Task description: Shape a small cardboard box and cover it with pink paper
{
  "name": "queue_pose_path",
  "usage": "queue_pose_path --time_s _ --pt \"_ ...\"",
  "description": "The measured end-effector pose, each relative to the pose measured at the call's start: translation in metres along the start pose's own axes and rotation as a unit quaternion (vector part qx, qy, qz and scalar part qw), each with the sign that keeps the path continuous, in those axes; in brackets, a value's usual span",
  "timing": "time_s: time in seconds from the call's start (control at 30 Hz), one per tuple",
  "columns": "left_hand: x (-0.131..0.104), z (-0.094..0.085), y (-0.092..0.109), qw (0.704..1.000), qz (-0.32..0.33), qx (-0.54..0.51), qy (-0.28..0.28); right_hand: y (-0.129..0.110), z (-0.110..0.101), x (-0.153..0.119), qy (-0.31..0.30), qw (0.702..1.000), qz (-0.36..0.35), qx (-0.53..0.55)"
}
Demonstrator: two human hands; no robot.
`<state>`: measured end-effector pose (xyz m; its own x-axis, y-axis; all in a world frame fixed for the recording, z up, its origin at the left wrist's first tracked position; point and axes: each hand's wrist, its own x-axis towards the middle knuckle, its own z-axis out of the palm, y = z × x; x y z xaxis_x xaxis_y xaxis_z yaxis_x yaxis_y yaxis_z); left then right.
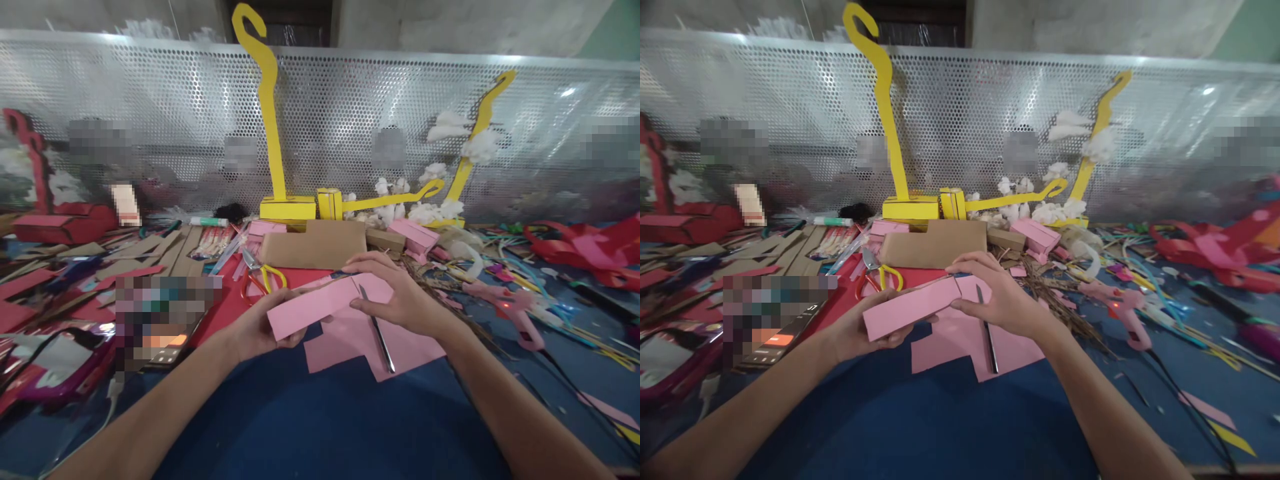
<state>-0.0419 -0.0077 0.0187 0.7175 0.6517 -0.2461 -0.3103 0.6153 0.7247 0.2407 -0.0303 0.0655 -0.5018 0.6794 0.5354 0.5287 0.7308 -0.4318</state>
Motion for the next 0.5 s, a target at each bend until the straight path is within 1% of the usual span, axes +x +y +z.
queue_pose_path --time_s 0.1,0.17,0.3,0.5 --pt "0.0009 -0.0004 0.0001 1.000 -0.002 0.010 0.010 -0.0020 0.0001 0.0006 -0.014 1.000 -0.002 0.012" --pt "0.0017 -0.0013 0.0002 1.000 -0.003 0.015 0.006 -0.0032 0.0005 0.0009 -0.020 1.000 -0.004 0.020" --pt "0.0023 -0.0018 0.0000 1.000 -0.002 0.021 -0.004 -0.0046 0.0005 0.0007 -0.015 0.999 0.005 0.031" --pt "0.0016 0.0010 0.0004 1.000 0.000 0.022 0.014 -0.0073 -0.0013 0.0008 -0.017 0.998 0.021 0.058"
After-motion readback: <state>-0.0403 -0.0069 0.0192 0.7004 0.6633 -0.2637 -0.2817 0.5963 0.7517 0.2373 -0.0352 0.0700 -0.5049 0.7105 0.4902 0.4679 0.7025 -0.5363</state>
